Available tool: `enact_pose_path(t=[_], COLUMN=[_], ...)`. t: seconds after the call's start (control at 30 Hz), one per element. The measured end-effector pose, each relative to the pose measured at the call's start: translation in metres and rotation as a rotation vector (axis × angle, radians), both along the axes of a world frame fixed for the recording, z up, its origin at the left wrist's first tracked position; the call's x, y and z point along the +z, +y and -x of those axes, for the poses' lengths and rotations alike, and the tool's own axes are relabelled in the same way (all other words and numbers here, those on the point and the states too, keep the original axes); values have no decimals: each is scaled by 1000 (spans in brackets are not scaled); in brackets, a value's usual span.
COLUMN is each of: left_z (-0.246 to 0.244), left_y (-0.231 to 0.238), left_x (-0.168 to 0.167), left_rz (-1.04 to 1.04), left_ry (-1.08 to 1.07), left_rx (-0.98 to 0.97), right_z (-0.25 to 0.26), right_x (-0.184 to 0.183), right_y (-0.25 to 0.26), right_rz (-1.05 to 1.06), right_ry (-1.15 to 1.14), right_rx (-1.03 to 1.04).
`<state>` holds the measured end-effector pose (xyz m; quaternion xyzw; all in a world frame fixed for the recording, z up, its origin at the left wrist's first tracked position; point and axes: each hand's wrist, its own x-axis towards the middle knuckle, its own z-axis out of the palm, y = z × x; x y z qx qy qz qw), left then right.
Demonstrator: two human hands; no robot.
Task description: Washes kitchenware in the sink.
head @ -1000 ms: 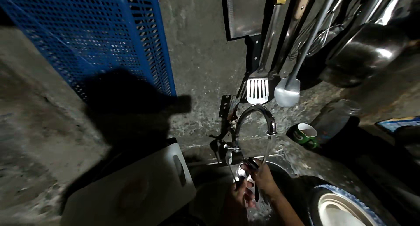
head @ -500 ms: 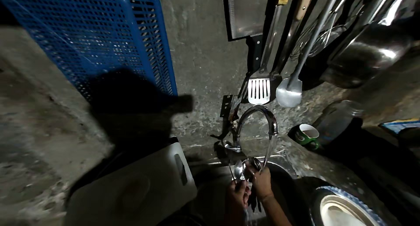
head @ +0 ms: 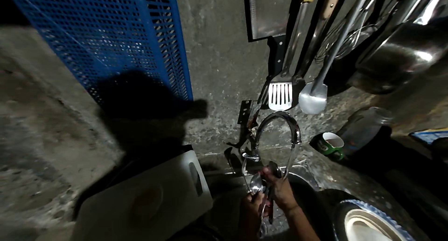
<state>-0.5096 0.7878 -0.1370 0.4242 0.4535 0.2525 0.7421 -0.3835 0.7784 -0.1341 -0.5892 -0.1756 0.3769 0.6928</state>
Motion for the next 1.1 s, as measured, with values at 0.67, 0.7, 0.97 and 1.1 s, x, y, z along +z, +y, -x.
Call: enact_pose_path(t=[0.67, 0.7, 0.97, 1.1], left_z=[-15, -18, -17, -21], left_y=[5, 5, -3, 1], left_x=[9, 7, -9, -6], left_rz=[12, -21, -185, -255], left_ry=[99, 149, 153, 196], left_rx=[-60, -73, -10, -31], right_z=[-5, 0, 10, 20], right_x=[-1, -2, -18, -14], right_y=[-9, -7, 1, 1], right_rz=[139, 143, 177, 94], right_ry=[-485, -473, -240, -108], right_rx=[-146, -189, -155, -81])
